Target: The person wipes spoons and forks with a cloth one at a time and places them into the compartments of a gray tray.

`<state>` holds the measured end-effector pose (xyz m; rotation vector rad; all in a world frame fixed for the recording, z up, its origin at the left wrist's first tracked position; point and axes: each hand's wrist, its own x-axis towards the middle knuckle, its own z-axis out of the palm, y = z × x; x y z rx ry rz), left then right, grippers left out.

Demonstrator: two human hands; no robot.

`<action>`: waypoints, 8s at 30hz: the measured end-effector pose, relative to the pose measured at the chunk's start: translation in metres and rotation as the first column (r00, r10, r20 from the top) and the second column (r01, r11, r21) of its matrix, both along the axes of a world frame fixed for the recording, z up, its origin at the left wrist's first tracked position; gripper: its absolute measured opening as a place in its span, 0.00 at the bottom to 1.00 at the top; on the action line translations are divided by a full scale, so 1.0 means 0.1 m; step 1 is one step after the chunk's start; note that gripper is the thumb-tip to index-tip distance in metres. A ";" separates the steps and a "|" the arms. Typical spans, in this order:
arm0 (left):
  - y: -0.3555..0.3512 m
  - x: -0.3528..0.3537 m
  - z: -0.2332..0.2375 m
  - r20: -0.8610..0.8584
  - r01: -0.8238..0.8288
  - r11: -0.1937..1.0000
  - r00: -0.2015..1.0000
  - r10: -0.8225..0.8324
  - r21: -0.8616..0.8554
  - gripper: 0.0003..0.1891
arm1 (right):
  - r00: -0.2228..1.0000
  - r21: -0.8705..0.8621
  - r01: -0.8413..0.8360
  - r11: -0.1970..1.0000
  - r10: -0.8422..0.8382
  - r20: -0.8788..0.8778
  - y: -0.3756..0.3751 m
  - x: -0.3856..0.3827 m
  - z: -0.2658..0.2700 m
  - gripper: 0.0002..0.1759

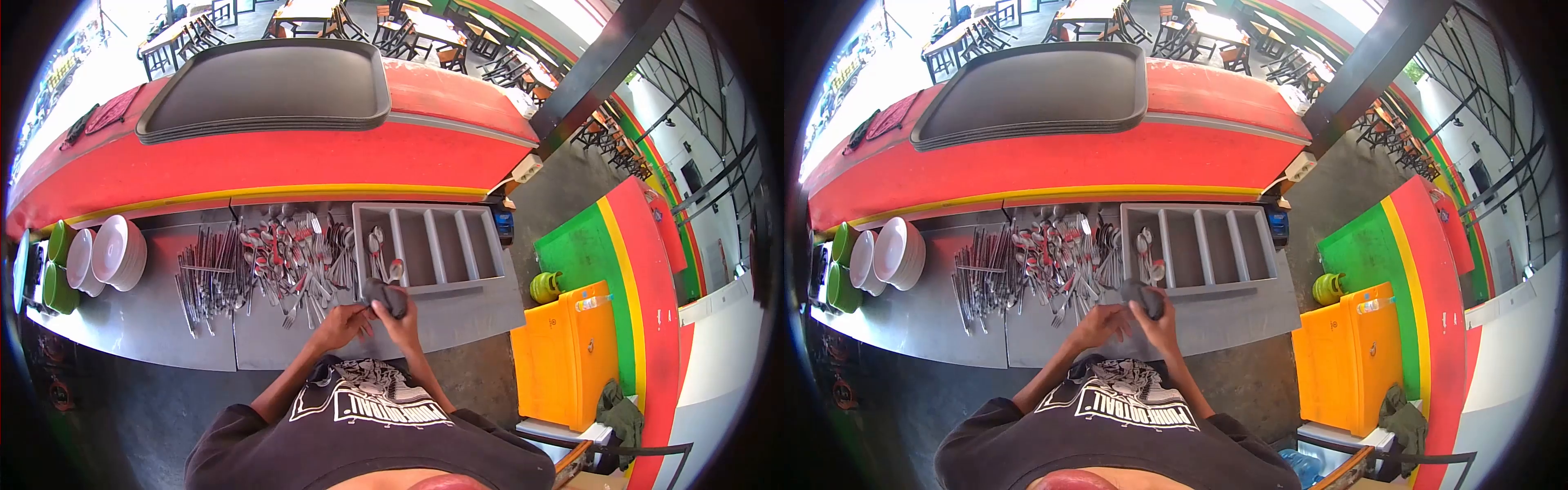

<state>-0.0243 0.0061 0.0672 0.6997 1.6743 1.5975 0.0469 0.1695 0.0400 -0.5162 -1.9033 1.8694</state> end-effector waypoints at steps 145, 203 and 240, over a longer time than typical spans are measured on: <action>0.01 0.03 -0.11 -0.025 0.094 0.991 0.995 -0.092 0.091 0.11 | 0.858 -0.030 0.514 0.858 -0.513 0.022 0.71 -0.02 -0.05 0.21; 0.39 0.05 -0.45 0.191 -0.097 0.995 0.976 0.102 -0.038 0.23 | 0.951 -0.359 -0.176 0.917 0.252 0.178 0.35 -0.14 -0.55 0.11; 0.18 -0.07 -1.38 0.007 -0.523 0.849 0.851 0.525 -0.077 0.12 | 0.963 0.600 -0.173 0.781 0.006 0.270 0.51 0.28 -1.24 0.23</action>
